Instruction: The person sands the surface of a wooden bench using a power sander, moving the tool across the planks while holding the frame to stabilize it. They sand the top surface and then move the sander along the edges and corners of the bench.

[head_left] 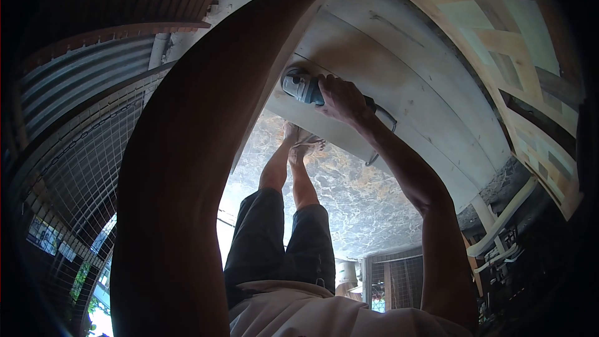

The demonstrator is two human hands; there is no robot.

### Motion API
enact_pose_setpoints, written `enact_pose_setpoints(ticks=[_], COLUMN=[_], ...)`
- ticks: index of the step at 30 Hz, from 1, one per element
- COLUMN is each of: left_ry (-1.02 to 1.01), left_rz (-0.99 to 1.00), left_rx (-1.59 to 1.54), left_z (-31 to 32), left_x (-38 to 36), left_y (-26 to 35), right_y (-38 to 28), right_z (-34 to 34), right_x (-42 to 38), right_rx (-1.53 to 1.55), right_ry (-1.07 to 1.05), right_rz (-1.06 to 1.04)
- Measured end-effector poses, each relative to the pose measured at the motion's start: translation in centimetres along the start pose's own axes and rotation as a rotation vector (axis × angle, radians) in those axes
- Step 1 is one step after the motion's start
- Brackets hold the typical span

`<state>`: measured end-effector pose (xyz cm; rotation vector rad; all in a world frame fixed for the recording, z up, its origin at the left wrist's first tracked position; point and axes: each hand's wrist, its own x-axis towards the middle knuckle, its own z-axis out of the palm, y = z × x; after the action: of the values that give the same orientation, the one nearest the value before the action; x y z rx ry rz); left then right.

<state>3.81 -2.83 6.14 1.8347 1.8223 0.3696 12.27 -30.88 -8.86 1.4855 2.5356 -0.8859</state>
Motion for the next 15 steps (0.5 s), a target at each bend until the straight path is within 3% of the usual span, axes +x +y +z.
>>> enact_pose_setpoints(ticks=[6, 9, 12, 15], left_ry=[-0.004, 0.449, 0.049, 0.136], left_rz=[0.014, 0.164, 0.094, 0.129], left_rx=[0.01, -0.063, -0.049, -0.017], left_z=[0.3, 10.3, 0.0, 1.5], left_x=[0.2, 5.1, -0.1, 0.6], left_y=[-0.3, -5.7, -0.3, -1.0], right_y=[2.5, 3.6, 4.6, 3.1], right_z=[-2.7, -3.6, -3.5, -2.0], right_x=[1.4, 1.7, 1.3, -0.5], right_rx=[0.07, 0.073, 0.127, 0.154], right_ry=[-0.001, 0.05, 0.136, 0.194], right_rz=[0.111, 0.183, 0.322, 0.388])
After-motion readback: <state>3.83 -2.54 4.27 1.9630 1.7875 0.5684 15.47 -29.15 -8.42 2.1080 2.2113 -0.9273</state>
